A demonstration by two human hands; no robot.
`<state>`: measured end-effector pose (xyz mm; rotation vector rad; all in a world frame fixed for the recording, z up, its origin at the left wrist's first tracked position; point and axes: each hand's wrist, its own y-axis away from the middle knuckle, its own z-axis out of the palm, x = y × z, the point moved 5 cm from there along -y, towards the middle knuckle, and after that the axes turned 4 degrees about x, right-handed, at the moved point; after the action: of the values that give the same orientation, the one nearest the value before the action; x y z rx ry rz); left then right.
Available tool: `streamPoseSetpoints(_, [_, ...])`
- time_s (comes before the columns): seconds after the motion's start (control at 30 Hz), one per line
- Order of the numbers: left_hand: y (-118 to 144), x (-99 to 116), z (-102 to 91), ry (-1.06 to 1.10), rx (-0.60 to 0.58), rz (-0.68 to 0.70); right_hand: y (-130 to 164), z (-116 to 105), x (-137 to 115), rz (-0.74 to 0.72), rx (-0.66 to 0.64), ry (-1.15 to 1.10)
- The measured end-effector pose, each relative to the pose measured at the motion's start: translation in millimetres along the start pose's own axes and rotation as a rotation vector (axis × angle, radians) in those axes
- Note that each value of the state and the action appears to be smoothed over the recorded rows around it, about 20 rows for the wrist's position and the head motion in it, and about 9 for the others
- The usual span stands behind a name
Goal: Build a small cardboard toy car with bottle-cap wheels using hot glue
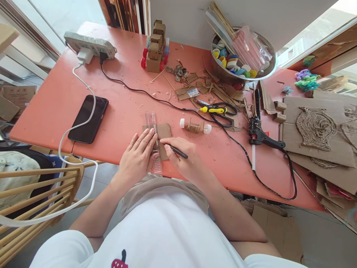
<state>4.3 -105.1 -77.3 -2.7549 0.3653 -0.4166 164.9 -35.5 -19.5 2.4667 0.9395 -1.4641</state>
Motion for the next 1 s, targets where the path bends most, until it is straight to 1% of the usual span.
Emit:
streamPoseSetpoints(0.13, [0.1, -0.8, 0.0, 0.005, 0.012, 0.013, 6.8, 0.5, -6.1, -0.040, -0.048, 0.020])
streamPoseSetpoints(0.27, [0.3, -1.8, 0.2, 0.005, 0.010, 0.011, 7.3, 2.1, -7.0, -0.099, 0.022, 0.059])
streamPoseSetpoints(0.33, [0.4, -2.6, 1.2, 0.010, -0.009, -0.006, 7.9, 2.4, -7.2, -0.097, 0.001, 0.087])
streamPoseSetpoints(0.47, [0.5, -3.2, 2.1, 0.005, -0.024, -0.018, 14.3, 1.3, -11.5, -0.058, -0.128, 0.125])
streamPoseSetpoints(0.53, [0.4, -3.0, 1.7, 0.002, -0.021, -0.014, 17.1, -0.2, -13.6, -0.054, -0.124, 0.131])
streamPoseSetpoints(0.63, [0.0, -3.5, 2.2, 0.004, -0.045, -0.034, 19.6, -0.7, -14.2, -0.065, -0.085, 0.129])
streamPoseSetpoints(0.77, [-0.8, -2.6, 1.4, 0.008, -0.050, -0.031, 24.3, 1.8, -13.2, -0.092, -0.135, 0.121])
streamPoseSetpoints(0.9, [-1.0, -3.7, 1.6, 0.035, -0.063, -0.057, 26.0, -0.9, -12.1, -0.082, -0.097, 0.093])
streamPoseSetpoints(1.0, [-1.3, -4.4, 1.8, 0.040, -0.077, -0.071, 27.0, -0.3, -11.2, -0.064, -0.126, 0.092])
